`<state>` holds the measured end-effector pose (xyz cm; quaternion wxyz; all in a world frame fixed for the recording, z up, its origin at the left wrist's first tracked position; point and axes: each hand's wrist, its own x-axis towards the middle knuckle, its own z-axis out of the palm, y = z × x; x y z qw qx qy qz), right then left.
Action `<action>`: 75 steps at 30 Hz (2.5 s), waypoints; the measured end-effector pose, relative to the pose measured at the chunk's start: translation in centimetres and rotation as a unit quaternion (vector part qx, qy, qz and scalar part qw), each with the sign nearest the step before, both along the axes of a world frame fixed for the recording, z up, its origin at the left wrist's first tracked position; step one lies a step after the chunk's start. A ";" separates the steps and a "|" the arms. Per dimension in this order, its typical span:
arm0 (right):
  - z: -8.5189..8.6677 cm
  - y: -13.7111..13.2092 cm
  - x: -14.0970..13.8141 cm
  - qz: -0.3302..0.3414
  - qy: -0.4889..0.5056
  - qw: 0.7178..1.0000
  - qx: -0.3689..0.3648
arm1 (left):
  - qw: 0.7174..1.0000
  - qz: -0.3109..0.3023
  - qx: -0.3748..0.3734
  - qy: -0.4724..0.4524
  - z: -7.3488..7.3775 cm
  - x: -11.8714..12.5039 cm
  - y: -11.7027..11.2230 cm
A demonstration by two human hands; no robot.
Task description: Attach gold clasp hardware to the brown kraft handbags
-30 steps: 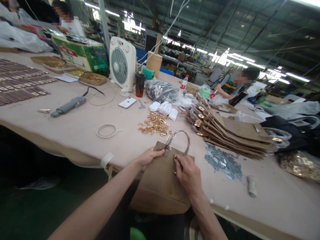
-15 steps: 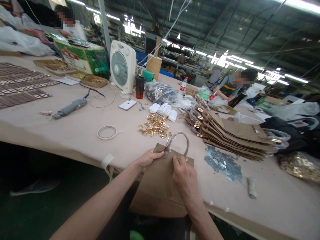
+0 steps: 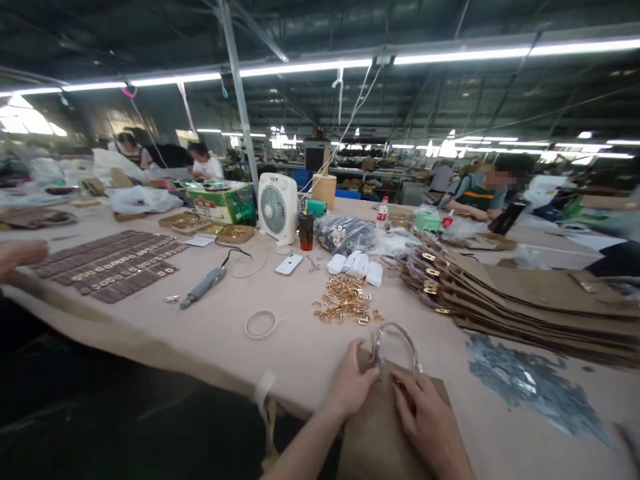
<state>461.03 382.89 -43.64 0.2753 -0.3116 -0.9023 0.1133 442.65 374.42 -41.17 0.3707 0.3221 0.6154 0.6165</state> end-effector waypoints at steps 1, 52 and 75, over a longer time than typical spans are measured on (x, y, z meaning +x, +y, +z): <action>0.7 0.5 0.2 0.003 0.017 0.999 -0.036 | 0.999 0.011 -0.004 0.045 0.2 0.4 -0.1; 9.3 9.9 -21.8 0.107 -0.239 0.961 -0.092 | 0.992 0.066 0.016 0.102 -0.1 1.1 0.9; 7.9 10.5 -18.0 0.145 0.047 0.981 -0.116 | 0.994 0.079 0.063 0.046 -2.6 0.9 2.1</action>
